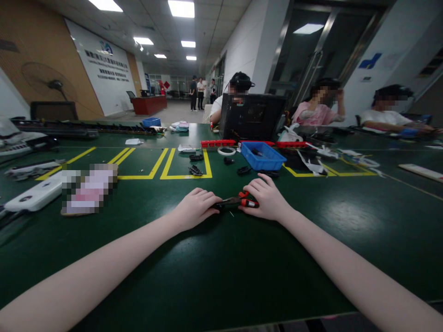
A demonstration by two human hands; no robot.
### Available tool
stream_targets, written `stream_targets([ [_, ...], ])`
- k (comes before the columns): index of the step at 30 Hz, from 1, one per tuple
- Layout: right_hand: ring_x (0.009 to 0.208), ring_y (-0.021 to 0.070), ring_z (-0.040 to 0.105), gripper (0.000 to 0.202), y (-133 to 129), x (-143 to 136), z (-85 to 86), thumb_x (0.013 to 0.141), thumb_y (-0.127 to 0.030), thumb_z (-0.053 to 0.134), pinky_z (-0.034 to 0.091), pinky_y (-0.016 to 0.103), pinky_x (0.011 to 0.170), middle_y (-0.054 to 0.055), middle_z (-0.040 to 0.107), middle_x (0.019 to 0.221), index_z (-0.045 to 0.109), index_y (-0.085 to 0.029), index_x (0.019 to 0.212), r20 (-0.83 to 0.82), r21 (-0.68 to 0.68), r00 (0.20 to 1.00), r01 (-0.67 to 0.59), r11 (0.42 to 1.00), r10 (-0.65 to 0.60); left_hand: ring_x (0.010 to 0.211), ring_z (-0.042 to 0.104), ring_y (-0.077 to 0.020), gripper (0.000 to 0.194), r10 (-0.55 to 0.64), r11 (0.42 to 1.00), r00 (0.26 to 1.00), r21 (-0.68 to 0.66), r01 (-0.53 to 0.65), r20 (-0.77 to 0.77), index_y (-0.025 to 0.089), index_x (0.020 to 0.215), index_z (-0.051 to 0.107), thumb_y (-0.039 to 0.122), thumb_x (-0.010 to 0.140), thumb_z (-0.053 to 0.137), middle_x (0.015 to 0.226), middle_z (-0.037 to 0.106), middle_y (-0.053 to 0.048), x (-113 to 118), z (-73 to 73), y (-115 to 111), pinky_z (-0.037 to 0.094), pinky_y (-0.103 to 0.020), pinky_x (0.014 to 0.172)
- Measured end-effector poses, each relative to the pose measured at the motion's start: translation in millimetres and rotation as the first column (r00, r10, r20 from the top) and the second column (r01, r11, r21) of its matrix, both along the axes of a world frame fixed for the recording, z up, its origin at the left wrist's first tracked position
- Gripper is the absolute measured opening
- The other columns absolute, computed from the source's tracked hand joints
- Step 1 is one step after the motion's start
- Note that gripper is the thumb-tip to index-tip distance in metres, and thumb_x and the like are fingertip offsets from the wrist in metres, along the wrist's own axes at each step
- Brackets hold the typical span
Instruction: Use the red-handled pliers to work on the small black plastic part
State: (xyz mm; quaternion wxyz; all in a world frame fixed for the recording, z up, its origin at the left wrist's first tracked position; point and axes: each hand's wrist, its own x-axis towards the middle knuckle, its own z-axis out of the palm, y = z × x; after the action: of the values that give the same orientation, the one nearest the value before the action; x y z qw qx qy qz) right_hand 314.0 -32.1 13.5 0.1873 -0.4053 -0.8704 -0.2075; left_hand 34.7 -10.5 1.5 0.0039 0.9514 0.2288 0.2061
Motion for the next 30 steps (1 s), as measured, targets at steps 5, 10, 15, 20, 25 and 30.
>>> stream_targets([
  [5, 0.093, 0.0272, 0.058, 0.040, 0.2, -0.8, 1.2, 0.078, -0.051, 0.065, 0.033, 0.050, 0.106, 0.009, 0.065, 0.089, 0.065, -0.016, 0.098, 0.005, -0.010, 1.000, -0.016, 1.000, 0.016, 0.100, 0.060, -0.0221, 0.022, -0.022, 0.999, 0.999, 0.048, 0.021, 0.024, 0.018, 0.112, 0.057, 0.032, 0.096, 0.056, 0.109, 0.064, -0.006, 0.0, 1.6, -1.0, 0.044, -0.037, 0.090],
  [10, 0.093, 0.0268, 0.059, 0.039, -0.1, -1.9, 3.7, 0.079, -0.051, 0.064, 0.033, 0.049, 0.106, 0.009, 0.065, 0.089, 0.064, -0.016, 0.097, 0.011, -0.005, 1.000, -0.028, 1.000, 0.028, 0.110, 0.058, -0.0219, 0.023, -0.057, 0.998, 0.997, 0.020, 0.056, 0.055, 0.017, 0.111, 0.055, 0.030, 0.093, 0.061, 0.117, 0.063, -0.008, 0.8, 4.9, -2.1, 0.041, -0.037, 0.102],
  [15, 0.093, 0.0272, 0.060, 0.040, 1.0, -1.2, 3.1, 0.081, -0.052, 0.062, 0.029, 0.051, 0.108, 0.009, 0.066, 0.089, 0.064, -0.016, 0.097, 0.030, -0.004, 0.999, -0.026, 1.000, 0.026, 0.099, 0.064, -0.0221, 0.024, 0.020, 0.997, 1.000, -0.077, -0.020, -0.013, 0.018, 0.112, 0.055, 0.032, 0.093, 0.060, 0.107, 0.067, -0.006, 2.2, 3.9, -1.7, 0.049, -0.036, 0.090],
  [20, 0.092, 0.0267, 0.061, 0.038, 1.8, -0.3, 1.3, 0.080, -0.050, 0.062, 0.028, 0.051, 0.110, 0.009, 0.066, 0.088, 0.065, -0.015, 0.096, 0.019, -0.006, 1.000, -0.017, 1.000, 0.017, 0.094, 0.066, -0.0216, 0.025, 0.054, 0.990, 0.998, -0.128, -0.057, -0.029, 0.020, 0.115, 0.055, 0.033, 0.093, 0.058, 0.106, 0.067, -0.005, 2.5, 5.1, -3.3, 0.052, -0.032, 0.080],
  [25, 0.091, 0.0262, 0.061, 0.035, 2.1, 0.5, 0.7, 0.080, -0.049, 0.062, 0.029, 0.051, 0.108, 0.008, 0.066, 0.088, 0.064, -0.018, 0.096, -0.012, -0.025, 1.000, 0.002, 1.000, -0.003, 0.096, 0.065, -0.0209, 0.030, 0.043, 0.986, 0.999, -0.162, -0.039, 0.021, 0.020, 0.119, 0.054, 0.027, 0.090, 0.060, 0.108, 0.066, -0.005, 1.4, 5.5, -4.1, 0.052, -0.033, 0.083],
  [30, 0.088, 0.0252, 0.060, 0.035, 3.5, 0.7, -0.3, 0.080, -0.051, 0.061, 0.030, 0.050, 0.107, 0.008, 0.066, 0.085, 0.064, -0.018, 0.092, -0.009, -0.046, 1.000, 0.008, 0.999, -0.008, 0.100, 0.064, -0.0204, 0.029, 0.036, 0.978, 0.998, -0.206, -0.023, 0.058, 0.021, 0.118, 0.055, 0.026, 0.090, 0.062, 0.111, 0.065, -0.005, 0.3, 3.0, -0.8, 0.051, -0.032, 0.086],
])
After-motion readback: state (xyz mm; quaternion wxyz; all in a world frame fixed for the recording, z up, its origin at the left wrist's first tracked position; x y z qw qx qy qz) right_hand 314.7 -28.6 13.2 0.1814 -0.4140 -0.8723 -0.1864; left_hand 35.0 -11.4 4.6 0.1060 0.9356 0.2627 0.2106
